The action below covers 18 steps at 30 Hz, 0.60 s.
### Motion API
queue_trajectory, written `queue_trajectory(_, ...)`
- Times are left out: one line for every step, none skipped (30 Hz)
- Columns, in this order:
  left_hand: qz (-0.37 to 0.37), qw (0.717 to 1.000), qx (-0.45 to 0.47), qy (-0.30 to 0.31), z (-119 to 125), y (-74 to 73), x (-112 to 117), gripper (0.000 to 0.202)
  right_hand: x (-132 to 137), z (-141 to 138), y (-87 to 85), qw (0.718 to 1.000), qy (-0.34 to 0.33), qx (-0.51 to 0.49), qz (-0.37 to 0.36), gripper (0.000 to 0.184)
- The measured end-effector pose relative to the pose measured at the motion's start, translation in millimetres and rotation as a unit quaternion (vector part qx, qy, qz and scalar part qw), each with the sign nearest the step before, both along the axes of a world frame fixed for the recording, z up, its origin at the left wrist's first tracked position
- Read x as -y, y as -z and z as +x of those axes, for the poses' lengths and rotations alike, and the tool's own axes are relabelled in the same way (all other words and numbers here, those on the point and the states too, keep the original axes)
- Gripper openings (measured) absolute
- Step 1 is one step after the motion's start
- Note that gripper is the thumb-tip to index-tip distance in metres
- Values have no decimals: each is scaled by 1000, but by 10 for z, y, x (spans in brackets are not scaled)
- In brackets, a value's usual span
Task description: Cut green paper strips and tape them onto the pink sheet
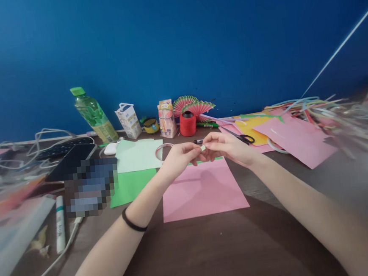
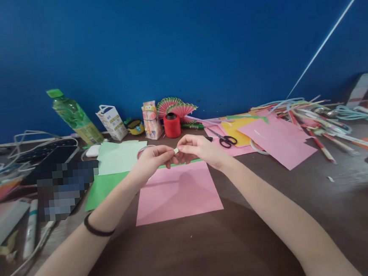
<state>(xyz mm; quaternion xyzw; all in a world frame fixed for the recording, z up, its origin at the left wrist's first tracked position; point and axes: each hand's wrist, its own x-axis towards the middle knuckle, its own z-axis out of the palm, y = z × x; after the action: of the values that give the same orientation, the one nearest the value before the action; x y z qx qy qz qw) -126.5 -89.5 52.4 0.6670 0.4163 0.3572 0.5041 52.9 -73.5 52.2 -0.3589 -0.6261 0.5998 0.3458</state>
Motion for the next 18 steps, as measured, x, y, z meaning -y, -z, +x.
queue_trajectory(0, 1000, -1, -1, -1, 0, -1, 21, -2, 0, 1, 1000, 0, 1, 0, 13)
queue_trajectory(1, 1000, -1, -1, -2, 1, -2, 21, -3, 0, 2, 1000, 0, 2, -1, 12)
queue_trajectory(0, 1000, -1, -1, -3, 3, -3, 21, -3, 0, 3, 1000, 0, 3, -1, 12)
queue_trajectory(-2, 1000, 1, -1, -4, 5, -4, 20, -3, 0, 3, 1000, 1, 4, -1, 12)
queue_trajectory(-3, 1000, 3, -1, -6, 6, -4, 20, -1, 0, 2, 1000, 2, 6, -2, 12)
queue_trajectory(-4, 1000, 5, -1, -7, 8, -5, 20, 1, -1, 0, 1000, 2, 7, -2, 12)
queue_trajectory(-4, 1000, 7, -1, -8, 9, -4, 19, 5, -1, -2, 1000, 3, 9, -1, 12)
queue_trajectory(-5, 1000, 8, -1, -8, 9, -4, 19, 8, -2, -4, 1000, 3, 11, 0, 13)
queue_trajectory(-4, 1000, 8, -1, -8, 8, -3, 19, 12, -3, -6, 1000, 4, 13, 1, 13)
queue_trajectory(-3, 1000, 6, 0, -8, 7, -2, 19, 16, -5, -8, 1000, 5, 16, 2, 13)
queue_trajectory(-2, 1000, 5, 0, -7, 6, -1, 19, 19, -7, -10, 1000, 7, 18, 4, 14)
queue_trajectory(-1, 1000, 4, 1, -6, 4, -1, 20, 21, -10, -12, 1000, 8, 20, 6, 14)
queue_trajectory(0, 1000, 3, 3, -5, 4, -1, 20, 23, -14, -14, 1000, 10, 23, 10, 15)
queue_trajectory(1, 1000, 1, 3, -5, 4, -1, 20, 24, -17, -16, 999, 12, 26, 15, 15)
queue_trajectory(2, 1000, -2, 3, -5, 4, 0, 20, 25, -20, -19, 999, 14, 30, 23, 15)
queue_trajectory(3, 1000, -4, 2, -6, 4, 0, 20, 26, -21, -23, 999, 17, 35, 31, 14)
queue_trajectory(3, 1000, -7, 1, -7, 4, 1, 20, 27, -21, -28, 998, 21, 40, 39, 14)
queue_trajectory(3, 1000, -9, -1, -8, 4, 2, 21, 28, -19, -34, 998, 24, 43, 45, 14)
